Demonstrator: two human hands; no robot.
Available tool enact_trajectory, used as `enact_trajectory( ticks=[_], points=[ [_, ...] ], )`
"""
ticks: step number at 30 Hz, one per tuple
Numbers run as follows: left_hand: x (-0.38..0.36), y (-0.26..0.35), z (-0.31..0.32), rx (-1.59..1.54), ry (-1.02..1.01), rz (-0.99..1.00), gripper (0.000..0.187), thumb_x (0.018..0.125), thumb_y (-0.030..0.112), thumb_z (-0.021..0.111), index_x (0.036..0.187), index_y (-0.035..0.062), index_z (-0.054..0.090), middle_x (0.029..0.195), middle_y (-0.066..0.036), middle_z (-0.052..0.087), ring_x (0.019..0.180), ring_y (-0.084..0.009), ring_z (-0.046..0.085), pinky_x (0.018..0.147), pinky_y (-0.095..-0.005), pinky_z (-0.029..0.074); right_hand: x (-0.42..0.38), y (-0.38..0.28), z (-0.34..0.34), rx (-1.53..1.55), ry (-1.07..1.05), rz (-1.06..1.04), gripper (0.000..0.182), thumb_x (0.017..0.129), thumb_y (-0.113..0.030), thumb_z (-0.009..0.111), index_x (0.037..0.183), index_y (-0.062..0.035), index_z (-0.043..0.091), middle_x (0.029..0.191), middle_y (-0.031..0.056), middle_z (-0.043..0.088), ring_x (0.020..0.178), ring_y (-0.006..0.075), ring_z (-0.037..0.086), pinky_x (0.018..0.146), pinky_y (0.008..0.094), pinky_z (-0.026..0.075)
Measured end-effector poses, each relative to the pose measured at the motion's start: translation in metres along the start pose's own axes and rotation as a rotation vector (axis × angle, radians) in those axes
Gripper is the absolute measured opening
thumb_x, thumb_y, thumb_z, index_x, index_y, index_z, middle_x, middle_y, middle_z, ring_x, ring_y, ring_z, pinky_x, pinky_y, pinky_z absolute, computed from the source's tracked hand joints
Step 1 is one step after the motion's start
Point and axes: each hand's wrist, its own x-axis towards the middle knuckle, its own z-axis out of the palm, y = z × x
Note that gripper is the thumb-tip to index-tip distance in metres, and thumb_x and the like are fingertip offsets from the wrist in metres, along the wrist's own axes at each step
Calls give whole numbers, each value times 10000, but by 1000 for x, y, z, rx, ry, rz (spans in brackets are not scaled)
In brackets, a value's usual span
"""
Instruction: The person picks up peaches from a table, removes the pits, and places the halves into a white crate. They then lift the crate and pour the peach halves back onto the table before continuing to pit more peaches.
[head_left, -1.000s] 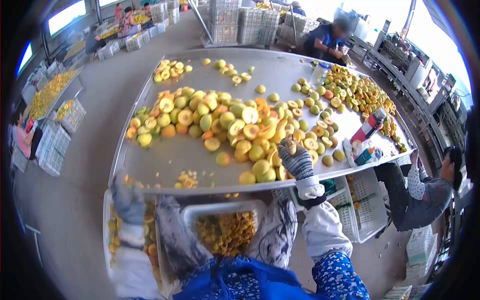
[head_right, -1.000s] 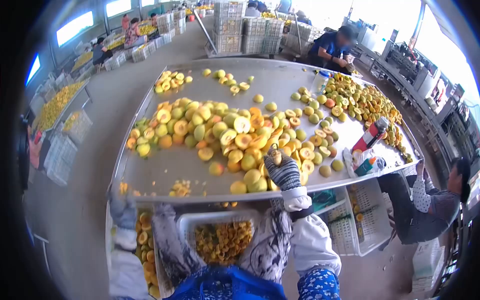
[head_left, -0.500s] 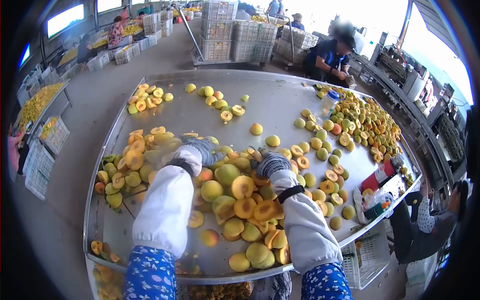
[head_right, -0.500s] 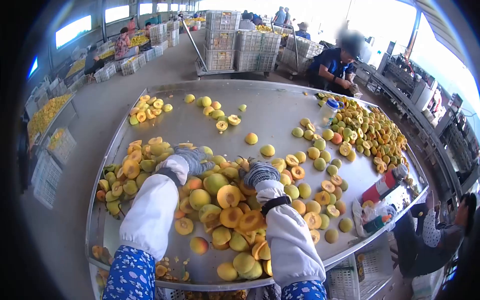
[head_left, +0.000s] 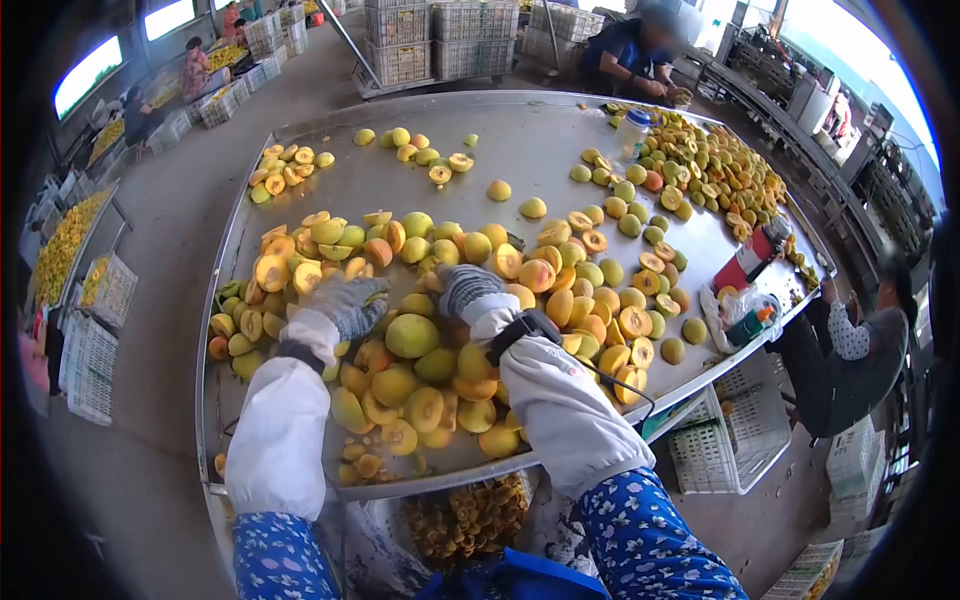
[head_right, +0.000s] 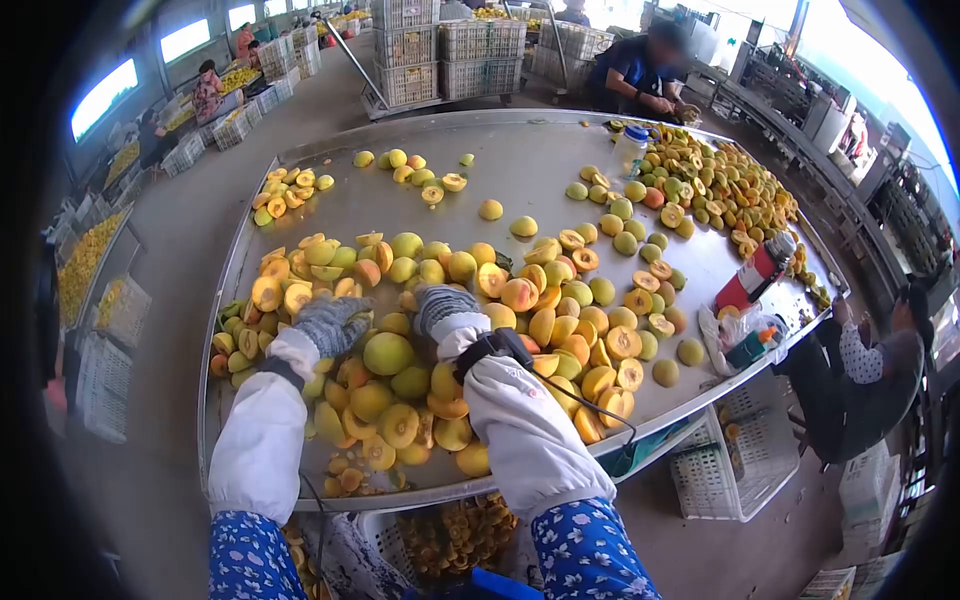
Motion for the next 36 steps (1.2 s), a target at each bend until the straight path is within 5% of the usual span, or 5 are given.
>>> enact_trajectory(
  ticks=[7,15,22,33,36],
  points=[
    [-102,-3,11,99,-40,-200,471,831,331,506,1283,221,430,1316,-53,434,1237,-385,319,1034,-467,233,-46,-80,15,-167,82,-214,257,714,-150,610,962,-81,624,932,130,650,906,290,623,735,404,492],
    [-190,14,37,83,671,-271,419,805,241,540,1190,81,503,1184,-145,520,1111,-305,466,959,-446,313,-105,-94,13,-133,91,-362,232,701,-149,603,921,-87,645,897,148,643,907,303,611,745,401,491],
    [-249,115,69,-435,988,-245,341,786,138,578,1108,29,555,1072,-168,575,1000,-328,541,859,-396,424,-130,93,-11,-44,362,-22,317,786,-363,546,939,-87,579,897,171,622,823,343,593,717,435,474],
    [-389,120,105,-303,-104,-62,350,830,345,523,930,20,608,760,-193,603,705,-340,598,667,-393,493,-145,86,-35,319,304,207,386,762,-408,616,923,-59,649,818,162,649,771,292,627,722,364,485],
    [-424,67,179,-731,193,-489,367,842,384,522,949,42,605,763,-130,616,718,-288,608,659,-377,494,-146,71,8,715,443,-182,380,741,-369,686,927,-40,646,755,131,653,694,234,629,665,338,492]
  ],
)
